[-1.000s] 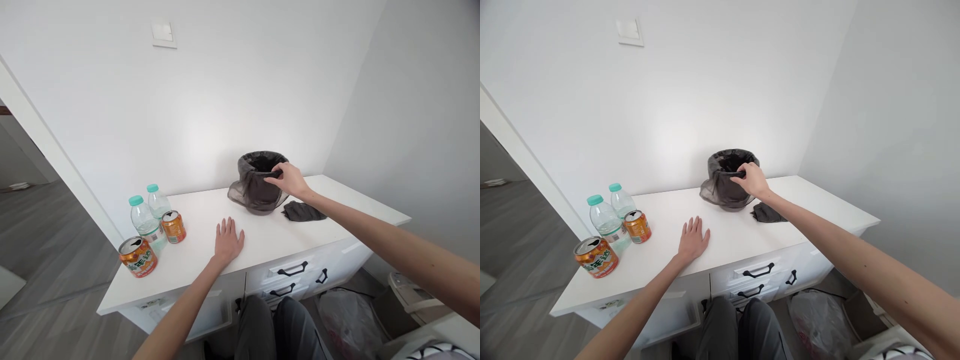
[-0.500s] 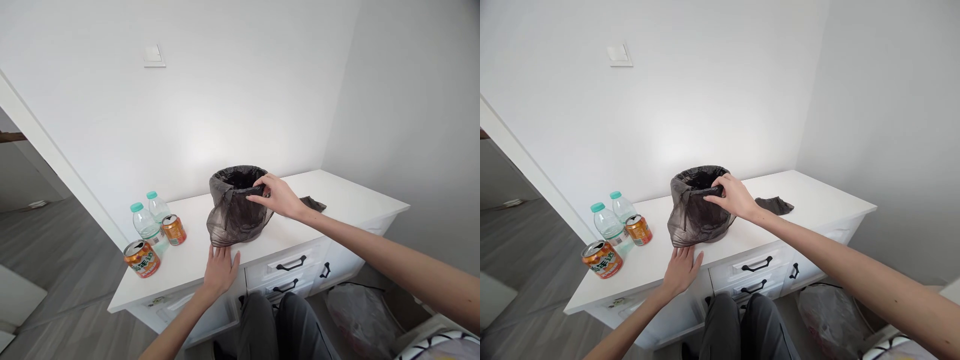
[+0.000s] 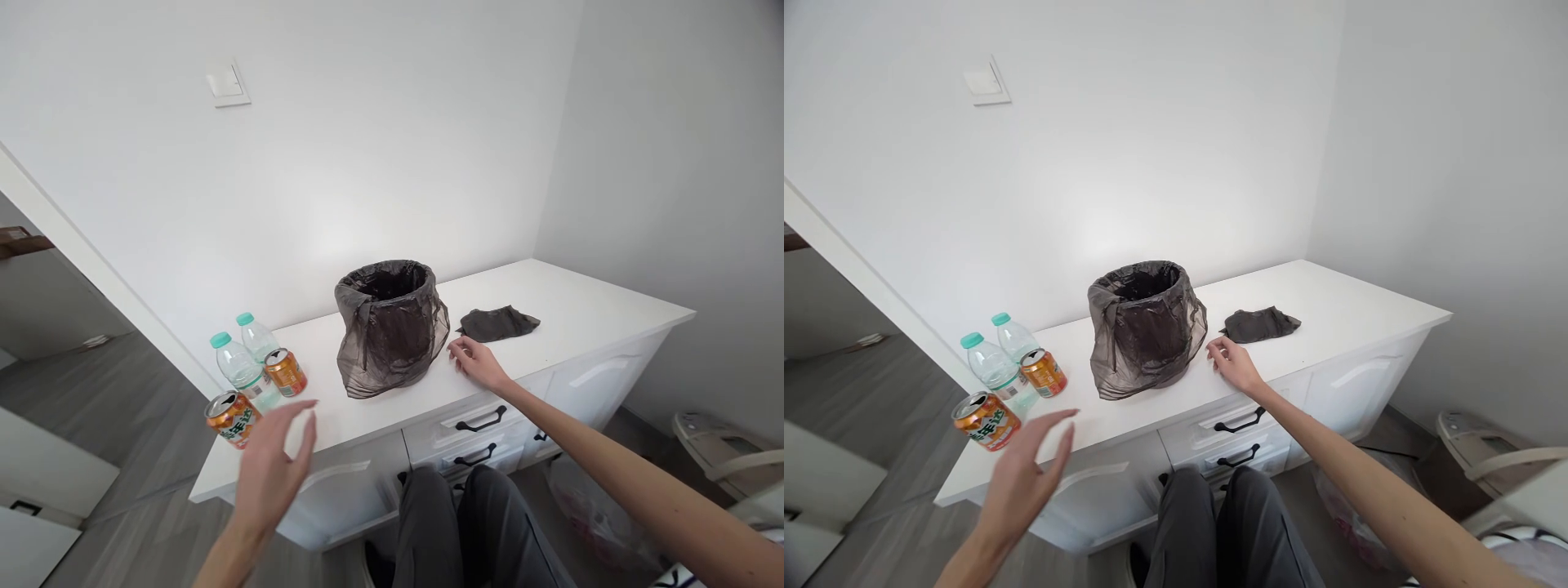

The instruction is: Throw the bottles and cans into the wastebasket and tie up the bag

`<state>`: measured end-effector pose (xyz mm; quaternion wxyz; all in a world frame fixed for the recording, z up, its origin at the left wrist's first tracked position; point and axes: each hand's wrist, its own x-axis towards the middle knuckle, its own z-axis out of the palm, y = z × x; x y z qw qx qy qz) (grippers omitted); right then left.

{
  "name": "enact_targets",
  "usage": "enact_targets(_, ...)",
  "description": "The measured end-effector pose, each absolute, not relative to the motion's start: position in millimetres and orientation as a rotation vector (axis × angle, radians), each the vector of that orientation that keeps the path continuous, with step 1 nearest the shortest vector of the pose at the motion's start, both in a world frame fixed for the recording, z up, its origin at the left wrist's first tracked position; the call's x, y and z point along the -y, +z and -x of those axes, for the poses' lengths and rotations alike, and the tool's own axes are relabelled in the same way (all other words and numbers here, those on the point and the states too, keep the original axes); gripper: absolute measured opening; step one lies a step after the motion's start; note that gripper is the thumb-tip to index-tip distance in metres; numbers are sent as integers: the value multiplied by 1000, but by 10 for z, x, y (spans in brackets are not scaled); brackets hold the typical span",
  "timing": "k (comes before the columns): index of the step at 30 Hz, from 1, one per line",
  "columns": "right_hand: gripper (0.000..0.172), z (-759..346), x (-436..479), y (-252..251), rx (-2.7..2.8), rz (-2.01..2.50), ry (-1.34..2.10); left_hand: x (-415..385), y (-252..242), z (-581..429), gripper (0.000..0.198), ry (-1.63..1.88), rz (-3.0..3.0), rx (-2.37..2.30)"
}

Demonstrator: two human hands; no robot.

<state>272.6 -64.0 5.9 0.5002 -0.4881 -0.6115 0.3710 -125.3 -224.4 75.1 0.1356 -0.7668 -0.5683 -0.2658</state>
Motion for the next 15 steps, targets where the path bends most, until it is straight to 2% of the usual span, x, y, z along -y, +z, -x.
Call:
enact_targets(4, 39, -2754, 524, -88, 1560, 1225, 855, 1894, 1544, 1538, 43, -802, 1874, 1701)
enact_targets(8, 35, -2794, 532, -153, 1593, 1214, 855, 1303, 2198, 1669, 51, -522, 1717, 1809)
enact_targets(12, 34, -2821, 510, -215, 1567, 1221, 855, 792, 2511, 1761, 72, -109, 1714, 2105)
enact_targets(15, 32, -2816, 470, -245, 1570, 1228, 828, 599, 2535, 1801, 69, 71, 1717, 2299)
